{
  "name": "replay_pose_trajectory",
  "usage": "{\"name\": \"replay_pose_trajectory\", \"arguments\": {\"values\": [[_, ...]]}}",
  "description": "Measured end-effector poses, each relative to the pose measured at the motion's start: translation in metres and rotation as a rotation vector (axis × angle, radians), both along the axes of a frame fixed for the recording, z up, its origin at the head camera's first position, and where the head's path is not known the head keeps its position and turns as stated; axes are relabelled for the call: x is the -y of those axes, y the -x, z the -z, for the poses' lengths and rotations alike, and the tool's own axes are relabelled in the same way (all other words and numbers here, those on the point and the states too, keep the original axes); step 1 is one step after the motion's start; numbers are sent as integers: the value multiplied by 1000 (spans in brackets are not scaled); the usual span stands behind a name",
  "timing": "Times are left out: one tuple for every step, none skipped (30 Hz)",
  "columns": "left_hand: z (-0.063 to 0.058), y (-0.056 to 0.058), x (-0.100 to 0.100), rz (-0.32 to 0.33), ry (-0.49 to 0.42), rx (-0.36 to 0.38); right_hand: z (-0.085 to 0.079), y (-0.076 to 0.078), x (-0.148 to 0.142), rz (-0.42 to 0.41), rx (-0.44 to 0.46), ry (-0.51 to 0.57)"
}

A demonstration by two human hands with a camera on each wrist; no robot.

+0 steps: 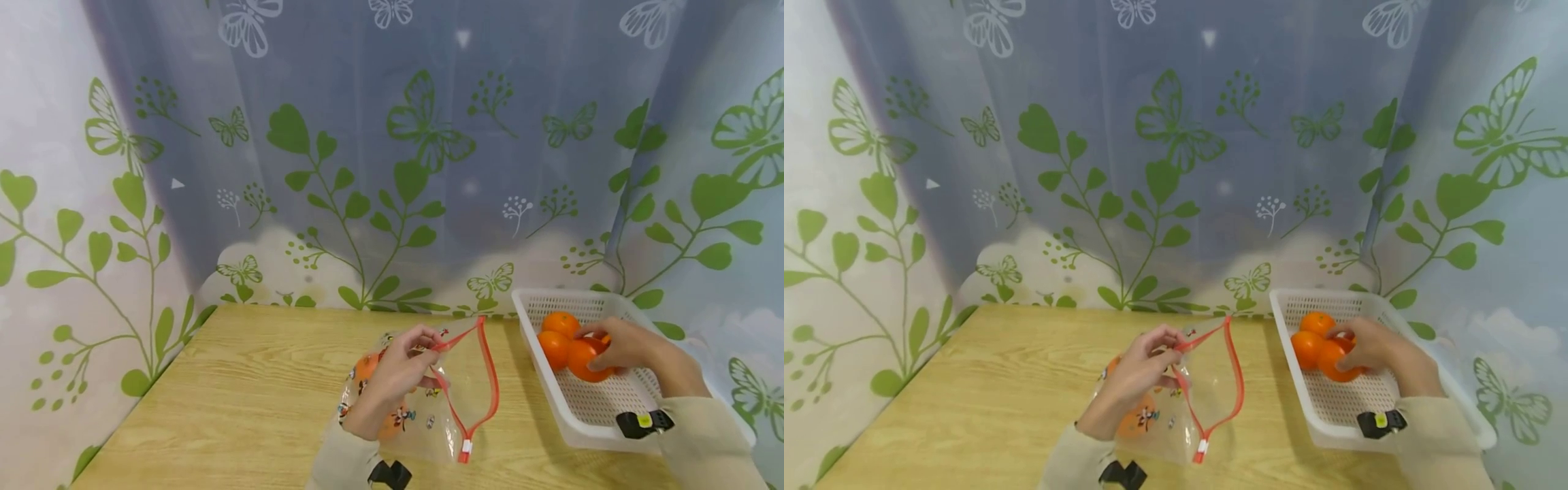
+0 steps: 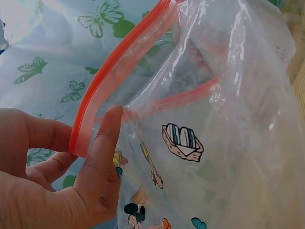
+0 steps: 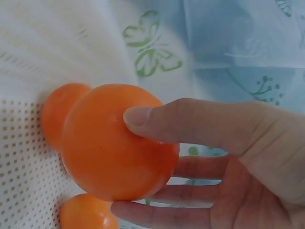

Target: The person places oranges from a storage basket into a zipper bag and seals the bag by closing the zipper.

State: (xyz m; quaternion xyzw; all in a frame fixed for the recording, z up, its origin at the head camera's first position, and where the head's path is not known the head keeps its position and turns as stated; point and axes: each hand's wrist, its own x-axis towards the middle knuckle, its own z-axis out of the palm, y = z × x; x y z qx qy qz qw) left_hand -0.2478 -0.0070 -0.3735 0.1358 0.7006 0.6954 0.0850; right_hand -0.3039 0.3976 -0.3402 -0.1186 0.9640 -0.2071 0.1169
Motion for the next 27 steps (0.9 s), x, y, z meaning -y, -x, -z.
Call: {"name": "replay_pose_trajectory", "arguments": {"values": [[0, 0, 0, 0, -1, 0, -1, -2, 1, -11, -17, 7], [0, 0, 0, 0, -1, -3, -2, -4, 2, -23, -33, 16], [0, 0, 0, 1, -2, -4, -2, -5, 3, -33, -50, 24], [0, 0, 0, 1, -2, -5, -1, -7, 4, -37, -65, 33], [0, 0, 0, 2, -3, -7, -1, -9, 5, -45, -82, 35], [0, 0, 0, 2, -4, -7, 0, -11, 6, -54, -101, 37], [0, -1, 0, 2, -4, -8, 1, -12, 7, -66, -118, 42], [0, -1, 0, 2, -4, -8, 1, -14, 8, -70, -129, 52], [0, -1, 0, 3, -3, -8, 2, -16, 9, -71, -136, 62], [0, -1, 0, 4, -2, -8, 3, -18, 10, -74, -147, 74], [0, -1, 0, 5, 0, -8, 3, -20, 10, -77, -163, 82], [0, -2, 0, 6, 1, -8, 4, -23, 11, -80, -183, 92], [0, -2, 0, 5, 6, -11, 5, -25, 12, -82, -198, 109], [0, -1, 0, 3, 11, -14, 6, -26, 13, -88, -222, 115], [1, -1, 0, 2, 14, -16, 6, -28, 15, -92, -243, 115], [1, -1, 0, 1, 16, -18, 7, -30, 16, -96, -267, 115], [1, -1, 1, 1, 17, -20, 8, -32, 18, -97, -293, 111], [1, -1, 1, 1, 19, -22, 9, -33, 20, -97, -311, 108], [1, -1, 1, 2, 18, -22, 10, -35, 21, -95, -323, 107], [1, -1, 1, 4, 16, -21, 10, -36, 23, -90, -339, 95], [1, -1, 1, 6, 14, -22, 10, -38, 24, -78, -345, 93], [1, -1, 1, 8, 14, -22, 10, -40, 26, -67, -355, 88], [2, -1, 1, 9, 13, -23, 10, -42, 27, -56, -366, 82], [2, -1, 0, 10, 13, -24, 10, -44, 28, -47, -376, 77], [2, -1, 0, 10, 13, -23, 10, -46, 29, -40, -390, 70], [2, -1, 0, 10, 13, -23, 10, -48, 31, -34, -404, 62], [2, -1, 0, 10, 13, -22, 11, -50, 32, -31, -421, 59]]}}
